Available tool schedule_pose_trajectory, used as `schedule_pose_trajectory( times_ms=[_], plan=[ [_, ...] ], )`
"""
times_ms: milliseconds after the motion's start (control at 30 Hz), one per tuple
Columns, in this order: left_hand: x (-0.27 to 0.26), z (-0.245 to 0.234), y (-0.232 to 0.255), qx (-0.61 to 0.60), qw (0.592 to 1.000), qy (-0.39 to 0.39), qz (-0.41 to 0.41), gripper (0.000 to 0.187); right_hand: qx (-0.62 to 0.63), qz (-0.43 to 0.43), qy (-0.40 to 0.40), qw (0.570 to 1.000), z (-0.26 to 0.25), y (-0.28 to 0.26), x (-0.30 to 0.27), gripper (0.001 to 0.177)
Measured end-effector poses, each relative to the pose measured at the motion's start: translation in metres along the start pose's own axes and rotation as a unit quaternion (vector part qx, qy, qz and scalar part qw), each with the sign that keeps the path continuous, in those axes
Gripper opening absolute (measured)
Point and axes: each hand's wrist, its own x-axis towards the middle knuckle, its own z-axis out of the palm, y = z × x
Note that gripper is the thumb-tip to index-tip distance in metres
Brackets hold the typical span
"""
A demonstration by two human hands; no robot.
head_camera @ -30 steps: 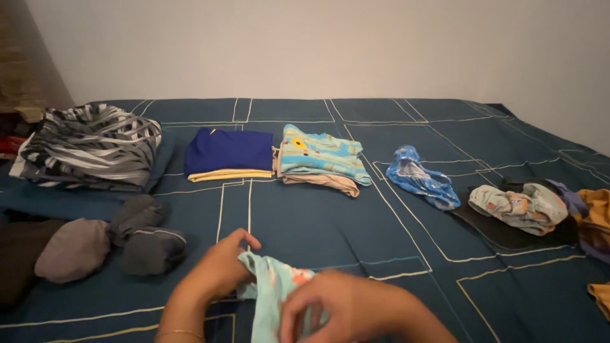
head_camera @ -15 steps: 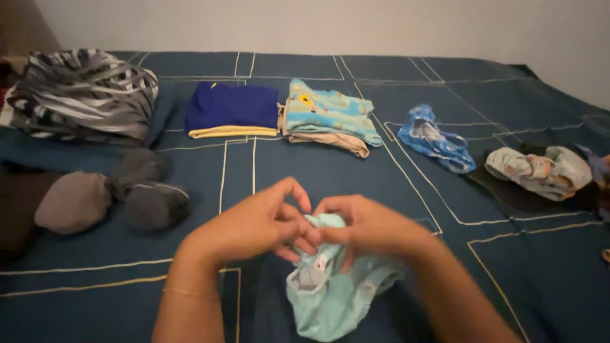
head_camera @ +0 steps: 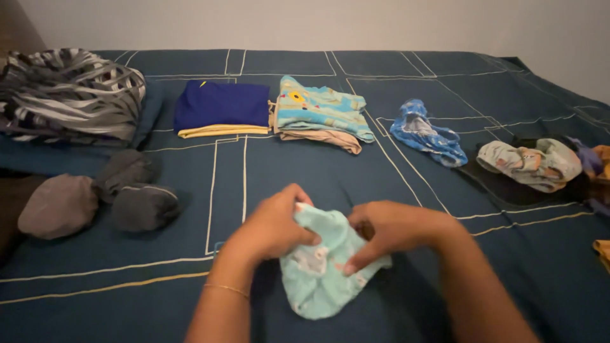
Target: The person folds several small clothing items on a bed, including light blue and blue patterned shorts, a white patterned cloth, a dark green garment, and a purple and yellow shirt. Each item is smoothed and folded into a compact shape and placed on the bed.
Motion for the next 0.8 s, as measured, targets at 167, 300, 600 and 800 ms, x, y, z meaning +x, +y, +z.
schedule_pose_trajectory(
  times_ms=[167,300,600,800],
  plan=[
    [0.023,0.003,-0.023,-0.061,0.991,0.11,-0.054,0.051,0.147,-0.02,0.149,0.978,0.015,0.031,0.044,0.042],
    [0.032,0.001,-0.032,-0.142,0.961,0.213,-0.105,0.051,0.385,-0.005,0.33,0.862,0.023,0.031,0.064,0.04],
    [0.037,0.017,-0.025,-0.247,0.929,0.254,-0.11,0.036,0.107,-0.216,0.406,0.882,0.042,-0.031,0.043,0.037],
    [-0.001,-0.01,0.013,-0.555,0.828,0.065,-0.054,0.042,0.187,-0.291,0.312,0.885,0.035,-0.017,0.037,0.054]
  ],
)
